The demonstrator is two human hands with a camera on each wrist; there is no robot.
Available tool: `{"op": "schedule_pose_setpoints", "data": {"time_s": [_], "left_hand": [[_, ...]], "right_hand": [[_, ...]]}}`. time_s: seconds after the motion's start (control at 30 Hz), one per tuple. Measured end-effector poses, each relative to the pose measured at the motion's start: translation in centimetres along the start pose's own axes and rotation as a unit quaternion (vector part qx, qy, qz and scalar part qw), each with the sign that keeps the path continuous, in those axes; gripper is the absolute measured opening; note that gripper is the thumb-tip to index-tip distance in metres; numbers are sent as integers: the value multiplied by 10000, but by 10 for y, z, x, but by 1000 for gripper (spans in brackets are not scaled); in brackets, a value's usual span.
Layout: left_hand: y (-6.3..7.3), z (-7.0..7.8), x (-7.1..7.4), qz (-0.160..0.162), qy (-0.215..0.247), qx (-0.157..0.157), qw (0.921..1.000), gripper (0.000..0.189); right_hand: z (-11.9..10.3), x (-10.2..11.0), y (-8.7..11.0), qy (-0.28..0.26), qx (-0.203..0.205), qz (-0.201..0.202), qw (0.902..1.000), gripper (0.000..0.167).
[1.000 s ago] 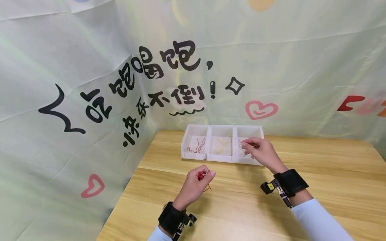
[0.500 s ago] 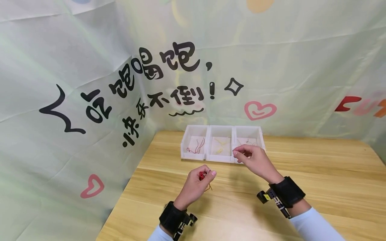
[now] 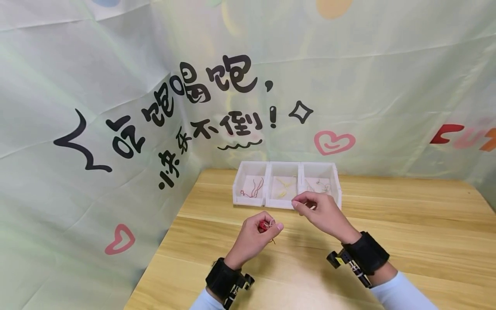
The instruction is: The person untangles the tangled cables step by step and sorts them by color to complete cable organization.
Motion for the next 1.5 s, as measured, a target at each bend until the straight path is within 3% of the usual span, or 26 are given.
{"op": "schedule_pose_setpoints", "data": {"time_s": [0.6, 0.97, 1.23, 1.5], "left_hand": [[-1, -1, 0, 116, 272, 296, 9991, 30], [-3, -1, -4, 95, 459, 204, 9987, 35], [-2, -1, -4, 96, 238, 171, 9995, 35], [0, 0, -5, 59, 16, 43, 10000, 31]], "right_hand": [[-20, -29, 4, -184, 253, -430, 9986, 7], [-35, -45, 2, -238, 538, -921, 9940, 17], [-36, -52, 2, -166, 620, -1120, 9916, 5], [-36, -53, 3, -364, 755, -1241, 9887, 5]]}}
Point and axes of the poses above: each hand's wrist, its own y-axis away from the middle knuckle, its own x-axis out of the back of the hand, z = x × y, the point moved 9 cm from there along -y, towards the middle knuckle, and after that the axes turned 13 degrees about -z, right-handed, at the moved point
